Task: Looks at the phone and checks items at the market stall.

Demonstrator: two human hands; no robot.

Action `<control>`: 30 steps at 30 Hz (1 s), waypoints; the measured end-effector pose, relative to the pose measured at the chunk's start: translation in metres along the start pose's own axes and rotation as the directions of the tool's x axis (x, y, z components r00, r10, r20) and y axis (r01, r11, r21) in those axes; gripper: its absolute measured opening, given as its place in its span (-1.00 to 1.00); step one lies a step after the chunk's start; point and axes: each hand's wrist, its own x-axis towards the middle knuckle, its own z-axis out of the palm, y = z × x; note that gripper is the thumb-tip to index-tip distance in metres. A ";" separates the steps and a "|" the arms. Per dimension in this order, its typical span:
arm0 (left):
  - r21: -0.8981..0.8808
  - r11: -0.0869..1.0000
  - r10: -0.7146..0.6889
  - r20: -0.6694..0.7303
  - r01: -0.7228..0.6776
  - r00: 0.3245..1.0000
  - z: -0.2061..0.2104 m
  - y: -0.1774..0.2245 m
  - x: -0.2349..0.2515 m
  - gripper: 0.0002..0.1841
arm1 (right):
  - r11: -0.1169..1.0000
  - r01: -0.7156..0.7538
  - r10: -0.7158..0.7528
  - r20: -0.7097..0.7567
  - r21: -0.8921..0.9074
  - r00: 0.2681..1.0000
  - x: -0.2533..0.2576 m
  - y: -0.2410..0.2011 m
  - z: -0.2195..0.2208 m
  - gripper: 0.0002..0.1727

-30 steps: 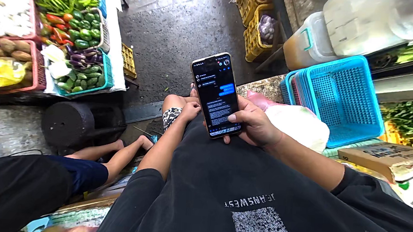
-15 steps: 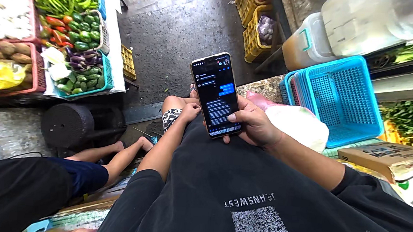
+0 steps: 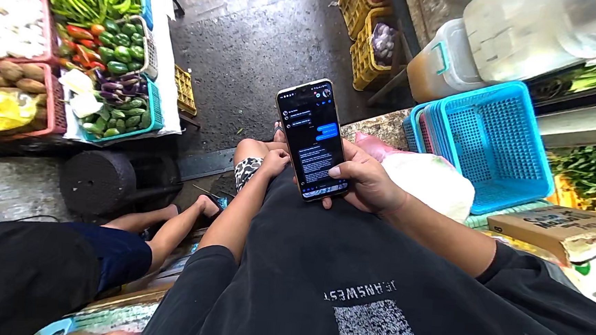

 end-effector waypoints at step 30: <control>-0.007 0.997 0.071 0.035 -0.071 0.997 -0.027 0.055 -0.066 -0.73 | 1.000 0.004 -0.004 0.006 0.001 1.000 0.002 0.000 -0.001 -0.47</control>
